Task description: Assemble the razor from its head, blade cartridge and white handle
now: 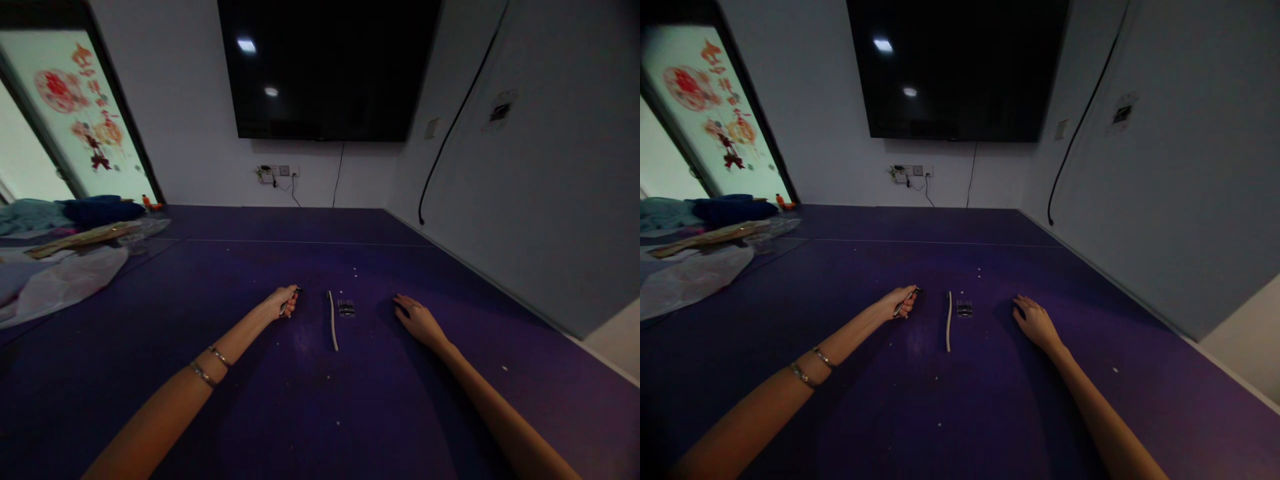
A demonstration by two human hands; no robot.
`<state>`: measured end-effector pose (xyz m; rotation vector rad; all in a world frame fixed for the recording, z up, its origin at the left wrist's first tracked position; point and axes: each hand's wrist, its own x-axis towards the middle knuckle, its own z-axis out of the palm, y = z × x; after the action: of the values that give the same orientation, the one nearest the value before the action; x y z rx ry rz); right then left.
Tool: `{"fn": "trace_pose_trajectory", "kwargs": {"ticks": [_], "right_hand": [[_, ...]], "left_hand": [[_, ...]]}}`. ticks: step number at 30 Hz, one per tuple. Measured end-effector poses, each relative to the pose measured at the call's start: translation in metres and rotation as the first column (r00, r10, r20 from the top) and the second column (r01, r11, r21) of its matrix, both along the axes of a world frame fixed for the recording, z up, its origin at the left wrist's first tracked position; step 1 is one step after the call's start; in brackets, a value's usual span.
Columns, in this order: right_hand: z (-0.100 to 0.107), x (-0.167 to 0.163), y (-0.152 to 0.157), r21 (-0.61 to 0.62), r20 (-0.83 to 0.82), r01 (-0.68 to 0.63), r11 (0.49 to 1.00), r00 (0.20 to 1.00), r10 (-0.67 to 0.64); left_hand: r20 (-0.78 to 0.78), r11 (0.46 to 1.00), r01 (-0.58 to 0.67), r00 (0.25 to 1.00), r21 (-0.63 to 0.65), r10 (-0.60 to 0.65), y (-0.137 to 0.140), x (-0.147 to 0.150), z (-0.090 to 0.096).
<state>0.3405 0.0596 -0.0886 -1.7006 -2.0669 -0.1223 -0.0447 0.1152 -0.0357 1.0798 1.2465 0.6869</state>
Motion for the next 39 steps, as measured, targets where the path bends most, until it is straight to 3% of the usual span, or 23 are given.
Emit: {"fn": "trace_pose_trajectory", "kwargs": {"ticks": [6, 12, 18, 21, 25, 28, 30, 32, 34, 39], "right_hand": [[-0.001, 0.0, 0.0, 0.002, 0.007, 0.006, 1.0, 1.0, -0.006], [0.0, -0.001, -0.001, -0.003, -0.005, 0.007, 1.0, 1.0, -0.007], [-0.002, 0.005, 0.002, -0.014, -0.087, 0.002, 1.0, 0.996, -0.003], [0.005, 0.006, 0.007, -0.04, -0.177, 0.01, 0.999, 0.984, -0.017], [0.033, -0.024, 0.01, 0.051, -0.346, -0.013, 0.999, 0.938, 0.03], [0.062, -0.07, 0.007, 0.038, -0.536, -0.157, 0.987, 0.83, 0.153], [0.08, -0.102, 0.004, 0.002, -0.683, -0.283, 0.959, 0.7, 0.208], [0.094, -0.129, -0.001, -0.063, -0.825, -0.389, 0.919, 0.538, 0.171], [0.105, -0.149, -0.006, -0.11, -0.897, -0.451, 0.886, 0.429, 0.107], [0.114, -0.165, -0.014, -0.112, -0.944, -0.526, 0.843, 0.323, 0.075]], "left_hand": [[-0.017, 0.995, -0.064, 0.998, -0.08, 0.062, -0.002, 0.002, 0.006], [0.009, 0.997, -0.051, 0.999, -0.059, 0.052, 0.0, 0.002, 0.004], [0.118, 0.979, -0.097, 0.99, 0.179, 0.077, -0.01, 0.005, 0.004], [0.145, 0.914, -0.109, 0.988, 0.391, 0.056, -0.021, 0.007, 0.006], [0.052, 0.821, -0.011, 0.998, 0.57, -0.023, -0.037, 0.013, 0.007], [-0.001, 0.794, 0.069, 0.996, 0.604, -0.085, -0.048, 0.023, 0.008], [-0.006, 0.78, 0.104, 0.992, 0.618, -0.127, -0.054, 0.031, 0.009], [0.011, 0.762, 0.125, 0.985, 0.635, -0.17, -0.061, 0.037, 0.011], [0.05, 0.749, 0.128, 0.976, 0.651, -0.21, -0.067, 0.043, 0.013], [0.123, 0.748, 0.116, 0.959, 0.654, -0.256, -0.079, 0.05, 0.018]]}}
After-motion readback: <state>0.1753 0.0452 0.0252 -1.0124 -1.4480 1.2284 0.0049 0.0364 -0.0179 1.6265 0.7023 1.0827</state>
